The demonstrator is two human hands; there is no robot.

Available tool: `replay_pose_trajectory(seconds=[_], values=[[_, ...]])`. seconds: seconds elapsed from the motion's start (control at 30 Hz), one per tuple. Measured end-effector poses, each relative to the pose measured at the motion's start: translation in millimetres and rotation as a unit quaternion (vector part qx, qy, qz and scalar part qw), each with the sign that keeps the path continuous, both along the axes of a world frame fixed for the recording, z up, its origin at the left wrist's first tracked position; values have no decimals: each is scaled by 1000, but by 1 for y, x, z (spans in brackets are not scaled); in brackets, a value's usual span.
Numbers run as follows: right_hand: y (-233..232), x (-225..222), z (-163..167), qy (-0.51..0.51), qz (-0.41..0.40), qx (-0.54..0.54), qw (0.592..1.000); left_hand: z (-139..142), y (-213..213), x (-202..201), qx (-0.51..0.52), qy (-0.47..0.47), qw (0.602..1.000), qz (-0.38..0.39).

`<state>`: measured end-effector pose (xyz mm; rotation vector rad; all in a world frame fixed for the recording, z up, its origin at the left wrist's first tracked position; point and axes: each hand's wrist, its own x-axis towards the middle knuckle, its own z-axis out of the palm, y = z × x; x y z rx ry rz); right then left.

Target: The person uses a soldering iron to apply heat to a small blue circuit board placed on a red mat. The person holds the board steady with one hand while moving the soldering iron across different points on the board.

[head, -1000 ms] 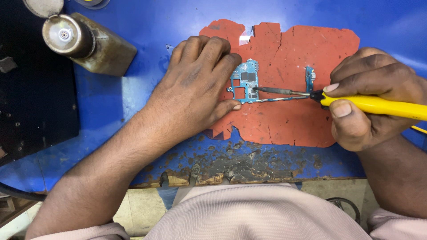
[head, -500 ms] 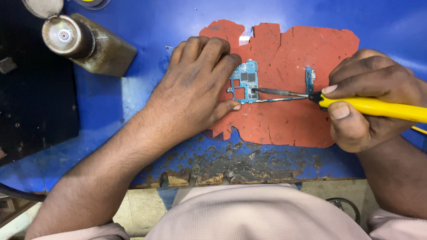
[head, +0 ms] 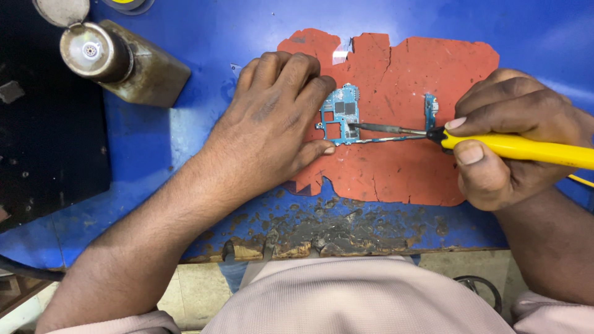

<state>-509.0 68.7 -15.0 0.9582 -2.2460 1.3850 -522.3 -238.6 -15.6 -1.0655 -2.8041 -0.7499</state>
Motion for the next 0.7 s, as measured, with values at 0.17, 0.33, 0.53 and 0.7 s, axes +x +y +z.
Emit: replay_pose_trajectory(seconds=[0.17,0.33,0.53,0.7], values=[[-1,2,0,-6,-7,-5,1000,0,0,0,4,2,1000,-1],[1,2,-1,-8,-7,7,1000,-2,0,-1,5,1,1000,-2],[0,2,-1,-9,-7,9,1000,-3,0,-2,2,3,1000,-1],[0,2,0,-15,-8,17,1000,-3,0,-1,2,6,1000,0]])
